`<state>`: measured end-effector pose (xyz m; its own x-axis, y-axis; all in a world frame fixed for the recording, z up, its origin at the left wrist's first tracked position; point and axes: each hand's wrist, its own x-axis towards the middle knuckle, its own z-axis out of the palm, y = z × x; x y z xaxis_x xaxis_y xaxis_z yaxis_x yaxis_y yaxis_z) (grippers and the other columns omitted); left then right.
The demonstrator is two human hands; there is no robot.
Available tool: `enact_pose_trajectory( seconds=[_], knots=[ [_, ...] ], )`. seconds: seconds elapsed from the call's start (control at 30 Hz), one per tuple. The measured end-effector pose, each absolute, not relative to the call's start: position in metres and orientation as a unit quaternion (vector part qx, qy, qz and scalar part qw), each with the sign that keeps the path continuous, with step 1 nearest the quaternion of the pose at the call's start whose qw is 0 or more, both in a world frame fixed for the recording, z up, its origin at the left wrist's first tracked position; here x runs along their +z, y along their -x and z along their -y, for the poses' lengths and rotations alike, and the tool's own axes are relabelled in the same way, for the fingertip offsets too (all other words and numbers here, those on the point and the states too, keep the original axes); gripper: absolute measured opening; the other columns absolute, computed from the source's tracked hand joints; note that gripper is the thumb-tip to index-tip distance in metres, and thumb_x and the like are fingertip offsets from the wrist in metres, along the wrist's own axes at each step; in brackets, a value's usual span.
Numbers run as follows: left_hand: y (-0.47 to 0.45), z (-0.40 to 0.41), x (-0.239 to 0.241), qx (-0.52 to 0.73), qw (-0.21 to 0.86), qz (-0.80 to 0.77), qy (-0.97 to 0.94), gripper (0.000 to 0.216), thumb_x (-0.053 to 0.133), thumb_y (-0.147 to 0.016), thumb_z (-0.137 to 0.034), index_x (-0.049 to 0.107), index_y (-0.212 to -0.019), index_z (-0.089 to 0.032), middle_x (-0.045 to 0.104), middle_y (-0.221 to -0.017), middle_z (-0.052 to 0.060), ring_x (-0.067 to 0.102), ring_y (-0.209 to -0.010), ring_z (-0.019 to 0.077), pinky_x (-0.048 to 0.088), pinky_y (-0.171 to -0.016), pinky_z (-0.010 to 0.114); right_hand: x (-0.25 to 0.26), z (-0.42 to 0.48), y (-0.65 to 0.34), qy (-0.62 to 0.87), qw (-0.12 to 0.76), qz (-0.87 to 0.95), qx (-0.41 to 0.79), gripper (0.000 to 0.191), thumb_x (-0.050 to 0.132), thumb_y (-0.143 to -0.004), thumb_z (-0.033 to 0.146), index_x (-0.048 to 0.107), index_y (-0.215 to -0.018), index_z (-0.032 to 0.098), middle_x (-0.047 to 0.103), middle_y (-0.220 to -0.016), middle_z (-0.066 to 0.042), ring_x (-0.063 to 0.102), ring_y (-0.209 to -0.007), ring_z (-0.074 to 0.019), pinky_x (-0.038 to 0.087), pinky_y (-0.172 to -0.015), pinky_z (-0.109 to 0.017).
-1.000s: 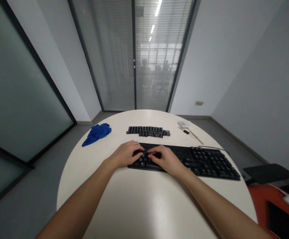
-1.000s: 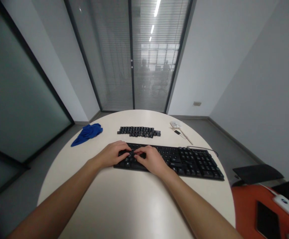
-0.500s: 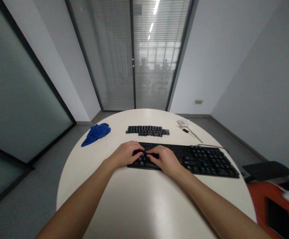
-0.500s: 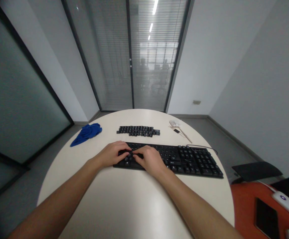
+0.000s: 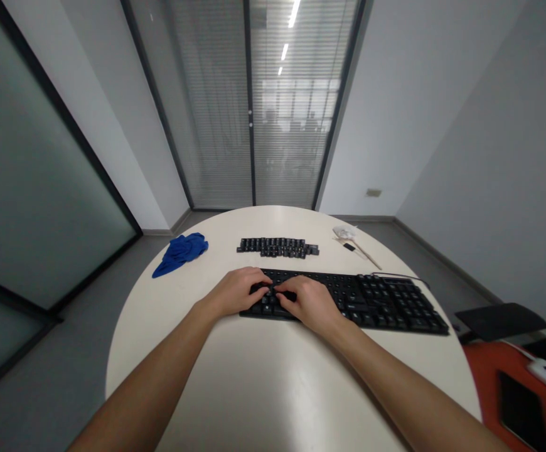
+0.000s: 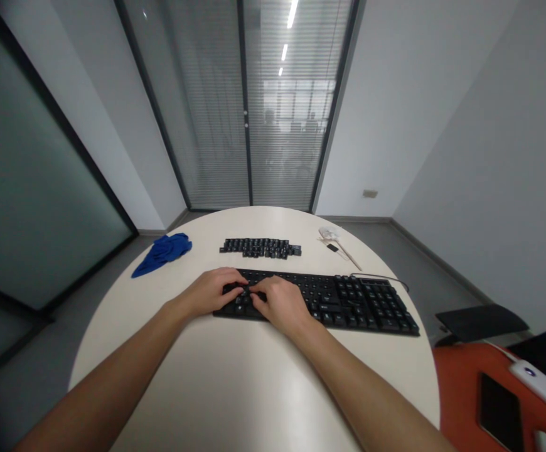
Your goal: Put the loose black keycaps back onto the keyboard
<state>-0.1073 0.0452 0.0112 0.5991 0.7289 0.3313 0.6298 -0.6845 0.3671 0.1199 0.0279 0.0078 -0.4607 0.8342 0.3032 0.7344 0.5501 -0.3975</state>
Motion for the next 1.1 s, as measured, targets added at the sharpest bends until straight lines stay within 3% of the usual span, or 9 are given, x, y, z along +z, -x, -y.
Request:
enact_pose_trajectory(
  seconds=[0.3,0.5,0.87,0.97,1.1],
  knots=[
    [0.106,-0.045,0.013,0.232,0.099,-0.374,-0.893,0.019,0.058,-0.096,-0.028,0.069,-0.111,-0.024,0.071,-0.108,0.006,0.061,-0.108,0.0244,0.049,-0.097,0.041,0.010,-0.030,-0.127,0.421,0.251,0.862,0.129,0.023,0.059,-0.095,0.028,0.079,-0.105,0.027,0.072,-0.115,-0.004,0.069,-0.100,-0.0209,0.053,-0.090,-0.033],
    [0.097,-0.047,0.000,0.282,0.109,-0.439,-0.846,0.034,0.063,-0.093,-0.032,0.060,-0.125,-0.020,0.064,-0.127,0.011,0.056,-0.120,0.0278,0.044,-0.107,0.046,0.007,-0.040,-0.128,0.397,0.298,0.841,0.216,0.017,0.065,-0.090,0.022,0.080,-0.097,0.023,0.076,-0.103,-0.006,0.069,-0.097,-0.0206,0.051,-0.091,-0.032],
    [0.086,-0.042,-0.001,0.270,0.139,-0.472,-0.828,0.039,0.062,-0.092,-0.035,0.056,-0.126,-0.017,0.061,-0.128,0.014,0.054,-0.122,0.0305,0.044,-0.108,0.049,0.003,-0.042,-0.126,0.429,0.319,0.812,0.234,0.015,0.063,-0.090,0.022,0.078,-0.094,0.022,0.078,-0.101,-0.005,0.068,-0.099,-0.0226,0.050,-0.094,-0.036],
    [0.086,-0.042,-0.002,0.267,0.146,-0.470,-0.829,0.039,0.063,-0.091,-0.033,0.056,-0.126,-0.016,0.060,-0.128,0.014,0.053,-0.122,0.0298,0.043,-0.109,0.048,-0.002,-0.044,-0.125,0.467,0.328,0.806,0.159,0.015,0.066,-0.090,0.027,0.076,-0.099,0.021,0.074,-0.114,-0.008,0.063,-0.112,-0.0254,0.045,-0.103,-0.041],
    [0.086,-0.044,-0.010,0.253,0.145,-0.476,-0.830,0.041,0.059,-0.094,-0.036,0.054,-0.130,-0.018,0.055,-0.138,0.015,0.047,-0.132,0.0308,0.037,-0.114,0.051,-0.007,-0.043,-0.124,0.541,0.278,0.788,0.094,0.038,0.063,-0.092,0.042,0.068,-0.122,0.019,0.062,-0.137,-0.014,0.050,-0.131,-0.0322,0.032,-0.114,-0.056]
  ],
)
